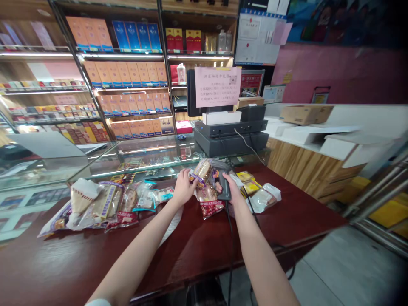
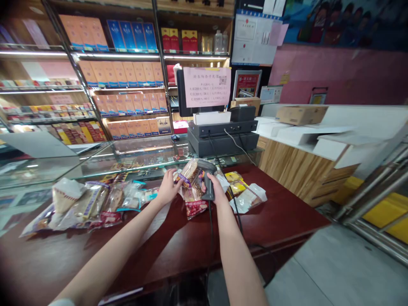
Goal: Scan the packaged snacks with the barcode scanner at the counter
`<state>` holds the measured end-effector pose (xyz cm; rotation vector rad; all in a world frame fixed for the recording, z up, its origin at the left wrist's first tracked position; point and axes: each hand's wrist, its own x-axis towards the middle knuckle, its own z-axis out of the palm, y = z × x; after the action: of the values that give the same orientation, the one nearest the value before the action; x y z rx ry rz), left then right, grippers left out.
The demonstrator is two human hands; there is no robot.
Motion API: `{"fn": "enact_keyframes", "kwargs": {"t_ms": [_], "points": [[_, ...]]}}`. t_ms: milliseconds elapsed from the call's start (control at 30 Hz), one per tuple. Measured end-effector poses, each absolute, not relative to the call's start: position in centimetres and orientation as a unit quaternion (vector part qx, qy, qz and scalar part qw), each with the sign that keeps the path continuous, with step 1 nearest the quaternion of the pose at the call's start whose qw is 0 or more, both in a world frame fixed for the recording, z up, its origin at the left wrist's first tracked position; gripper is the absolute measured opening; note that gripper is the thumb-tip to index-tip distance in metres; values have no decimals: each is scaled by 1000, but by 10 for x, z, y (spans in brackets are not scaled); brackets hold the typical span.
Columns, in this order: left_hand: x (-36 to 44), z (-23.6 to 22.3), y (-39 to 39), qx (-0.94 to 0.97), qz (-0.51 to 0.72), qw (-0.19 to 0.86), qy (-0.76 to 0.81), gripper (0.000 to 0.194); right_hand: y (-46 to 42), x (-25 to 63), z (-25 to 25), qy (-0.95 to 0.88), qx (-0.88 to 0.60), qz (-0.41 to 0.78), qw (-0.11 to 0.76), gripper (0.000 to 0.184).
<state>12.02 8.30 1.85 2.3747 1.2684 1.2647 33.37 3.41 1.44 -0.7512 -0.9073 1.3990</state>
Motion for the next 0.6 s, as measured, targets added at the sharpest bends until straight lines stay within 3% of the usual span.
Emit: {"fn": "enact_keyframes", "kwargs": {"t_ms": [167, 300, 600], "points": [[148, 28, 96, 786, 294, 134, 527, 70, 33, 336, 10, -373, -315, 628, 606, 44], [150, 25, 102, 796, 238, 146, 536, 63, 35, 336, 10, -359, -291, 647, 607, 44], [134, 30, 105, 750, 331, 214, 531, 39, 34, 337, 11, -351, -262, 645, 626, 39]]}}
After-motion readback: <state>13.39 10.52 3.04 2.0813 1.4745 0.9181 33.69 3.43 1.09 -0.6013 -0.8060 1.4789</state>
